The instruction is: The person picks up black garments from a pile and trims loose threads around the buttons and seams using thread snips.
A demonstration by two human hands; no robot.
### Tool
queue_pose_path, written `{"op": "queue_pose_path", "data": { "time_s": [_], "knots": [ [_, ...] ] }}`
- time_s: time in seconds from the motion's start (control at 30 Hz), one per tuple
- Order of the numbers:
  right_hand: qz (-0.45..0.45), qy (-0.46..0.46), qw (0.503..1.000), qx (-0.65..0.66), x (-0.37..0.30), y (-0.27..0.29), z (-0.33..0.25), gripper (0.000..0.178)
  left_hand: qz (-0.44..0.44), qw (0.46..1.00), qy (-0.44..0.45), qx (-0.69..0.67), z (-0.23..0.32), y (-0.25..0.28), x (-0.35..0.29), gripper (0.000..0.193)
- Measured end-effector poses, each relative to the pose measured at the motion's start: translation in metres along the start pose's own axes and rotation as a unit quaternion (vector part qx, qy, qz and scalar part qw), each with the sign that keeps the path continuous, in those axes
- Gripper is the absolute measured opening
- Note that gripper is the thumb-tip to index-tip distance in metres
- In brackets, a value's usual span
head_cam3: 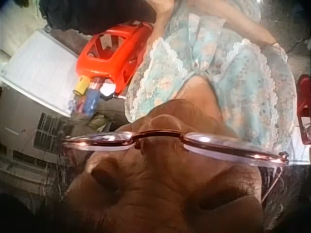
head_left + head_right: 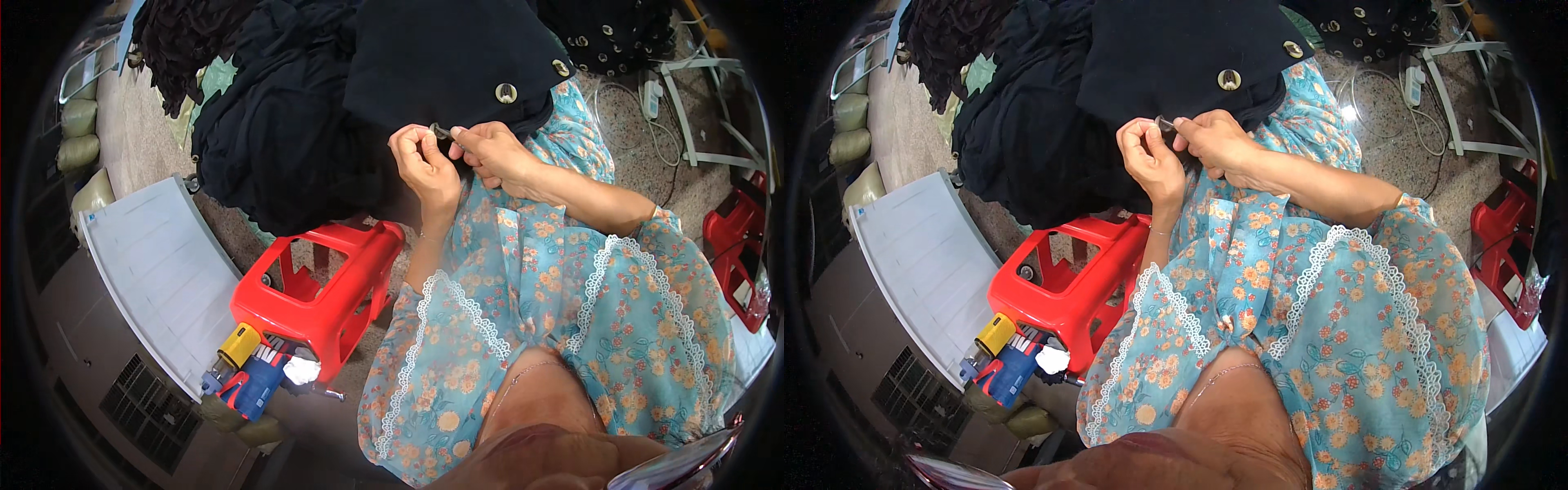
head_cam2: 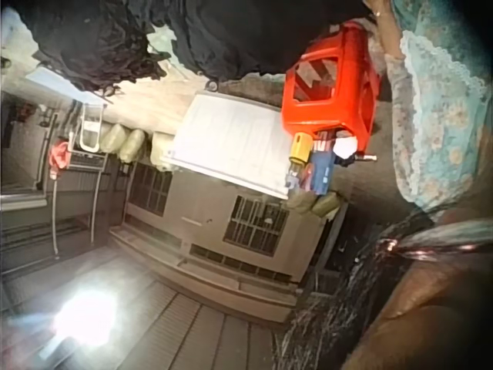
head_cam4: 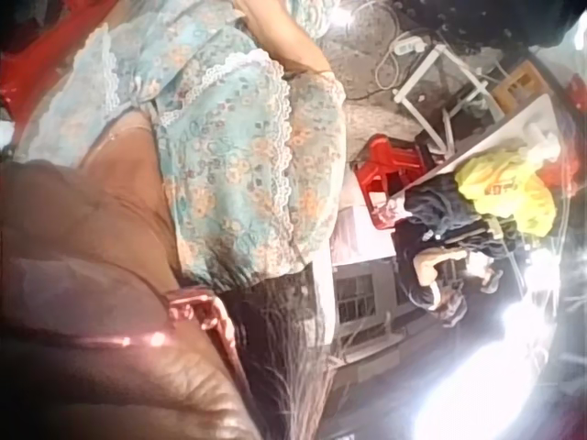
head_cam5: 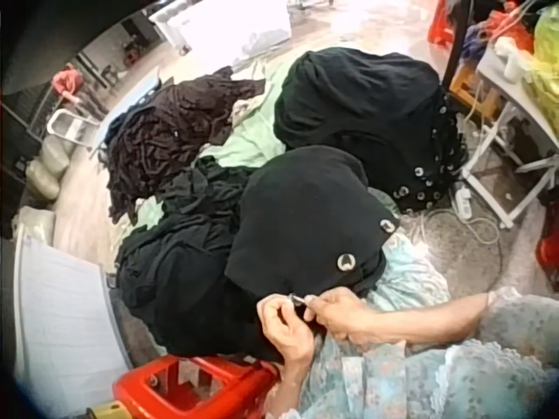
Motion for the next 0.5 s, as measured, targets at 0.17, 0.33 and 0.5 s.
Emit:
{"op": "queue_pose_path", "data": {
  "time_s": [0.17, 0.33, 0.5],
  "knots": [
    [-0.011, 0.026, 0.997, 0.068, -0.007, 0.008, 0.001, 0.04, 0.04, 0.999, 0.019, -0.029, -0.009, 0.003, 0.004, 0.007],
    [-0.063, 0.13, 0.986, 0.082, -0.043, 0.033, -0.01, 0.046, 0.152, 0.98, -0.049, 0.116, 0.0, 0.062, 0.03, 0.02],
    [0.157, 0.224, 0.941, 0.202, -0.043, 0.092, -0.001, 0.04, -0.022, 0.978, -0.18, 0.104, 0.058, -0.005, 0.04, 0.02]
  ]
}}
Point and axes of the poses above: each hand's wrist, its own x-axis towards the middle knuckle, its own y-axis out of the back of the hand, z = x × y, the point moved 6 cm from there along x, towards the middle knuckle, and after that the axes turned 8 degrees about -x, right-handed, at the moved point
